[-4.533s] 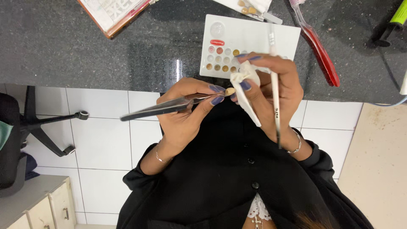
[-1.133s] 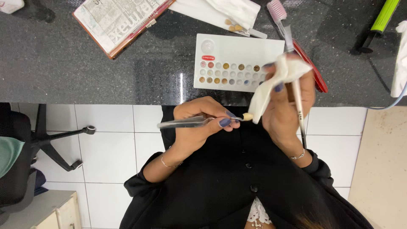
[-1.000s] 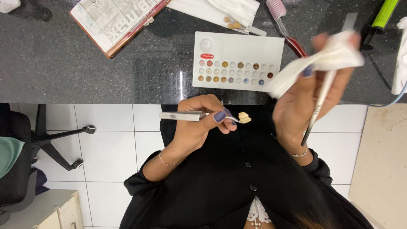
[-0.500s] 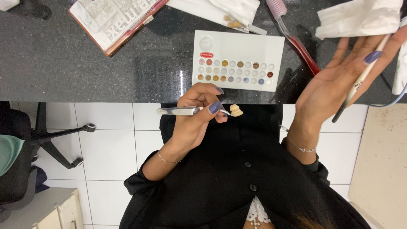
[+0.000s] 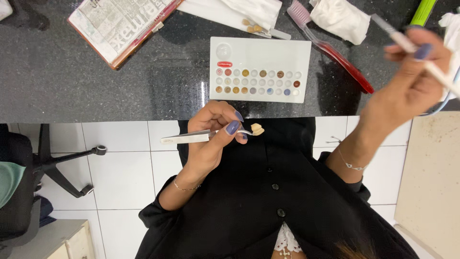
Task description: The person holds a dental ceramic crown with pliers and applies stain from a palette of color wells onto the crown using a fine brush, wiping the brush and crown on a tissue between applications and comparing the crown against the shade guide palette.
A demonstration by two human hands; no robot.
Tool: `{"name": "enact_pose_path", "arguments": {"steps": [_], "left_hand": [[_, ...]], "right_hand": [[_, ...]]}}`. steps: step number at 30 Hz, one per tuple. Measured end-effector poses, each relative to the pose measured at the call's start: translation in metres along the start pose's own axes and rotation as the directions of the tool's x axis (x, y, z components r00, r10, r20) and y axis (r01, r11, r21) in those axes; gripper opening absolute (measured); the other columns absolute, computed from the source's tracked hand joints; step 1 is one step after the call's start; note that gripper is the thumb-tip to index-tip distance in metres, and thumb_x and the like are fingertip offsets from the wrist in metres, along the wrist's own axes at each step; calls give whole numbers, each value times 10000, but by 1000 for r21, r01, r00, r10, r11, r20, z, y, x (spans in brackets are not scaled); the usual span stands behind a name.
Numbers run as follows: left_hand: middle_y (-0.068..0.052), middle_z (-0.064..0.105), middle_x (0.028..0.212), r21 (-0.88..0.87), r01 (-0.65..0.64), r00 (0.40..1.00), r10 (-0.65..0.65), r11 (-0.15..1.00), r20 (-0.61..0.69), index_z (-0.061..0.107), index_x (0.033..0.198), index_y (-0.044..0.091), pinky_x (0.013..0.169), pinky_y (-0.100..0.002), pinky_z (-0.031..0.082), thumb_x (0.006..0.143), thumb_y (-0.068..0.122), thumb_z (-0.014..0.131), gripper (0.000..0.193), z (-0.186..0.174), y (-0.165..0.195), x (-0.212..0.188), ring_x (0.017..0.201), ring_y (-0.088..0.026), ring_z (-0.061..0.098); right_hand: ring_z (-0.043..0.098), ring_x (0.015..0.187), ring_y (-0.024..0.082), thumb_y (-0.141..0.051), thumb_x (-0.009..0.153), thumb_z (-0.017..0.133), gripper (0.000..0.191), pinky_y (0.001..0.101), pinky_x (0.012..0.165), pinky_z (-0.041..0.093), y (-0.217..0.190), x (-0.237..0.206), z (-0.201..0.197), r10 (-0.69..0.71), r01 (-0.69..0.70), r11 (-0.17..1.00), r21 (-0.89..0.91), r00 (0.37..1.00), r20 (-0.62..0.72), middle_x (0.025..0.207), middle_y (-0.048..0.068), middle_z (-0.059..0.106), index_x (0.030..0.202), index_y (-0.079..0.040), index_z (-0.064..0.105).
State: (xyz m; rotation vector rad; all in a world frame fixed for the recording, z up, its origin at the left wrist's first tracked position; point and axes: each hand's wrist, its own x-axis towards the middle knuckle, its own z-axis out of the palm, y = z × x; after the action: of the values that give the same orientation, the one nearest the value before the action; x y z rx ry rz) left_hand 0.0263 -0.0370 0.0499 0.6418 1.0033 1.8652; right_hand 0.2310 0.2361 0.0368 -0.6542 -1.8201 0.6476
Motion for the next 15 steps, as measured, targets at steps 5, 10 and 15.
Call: {"name": "enact_pose_path", "arguments": {"steps": [5, 10, 15], "left_hand": [[-78, 642, 968, 51, 2, 1000, -1, 999, -25, 595, 1134, -5, 753, -272, 627, 1044, 50, 632, 112, 1, 1, 1, 819, -133, 697], [-35, 643, 794, 152, -64, 996, 54, 986, 71, 593, 1170, 0, 635, -214, 565, 1013, 0, 662, 172, 8, 5, 5, 690, -93, 667], [37, 534, 628, 336, -24, 994, -13, 942, 106, 637, 1184, 8, 532, -151, 364, 999, -3, 703, 196, 20, 12, 3, 546, -6, 522]], "right_hand": [[680, 898, 189, -151, 1262, 558, 153, 284, 850, 584, -15, -3, 19, 56, -63, 993, 104, 996, 64, 1041, 149, 670, 1222, -7, 527], [686, 889, 208, -100, 1235, 584, 155, 299, 851, 614, -35, 18, 22, 8, -36, 977, 213, 991, 132, 1008, 150, 634, 1255, -26, 449], [570, 833, 214, -72, 1255, 594, 121, 310, 775, 468, -51, 51, 41, -109, 67, 985, 162, 958, 264, 996, 145, 609, 1206, 9, 520]]}}
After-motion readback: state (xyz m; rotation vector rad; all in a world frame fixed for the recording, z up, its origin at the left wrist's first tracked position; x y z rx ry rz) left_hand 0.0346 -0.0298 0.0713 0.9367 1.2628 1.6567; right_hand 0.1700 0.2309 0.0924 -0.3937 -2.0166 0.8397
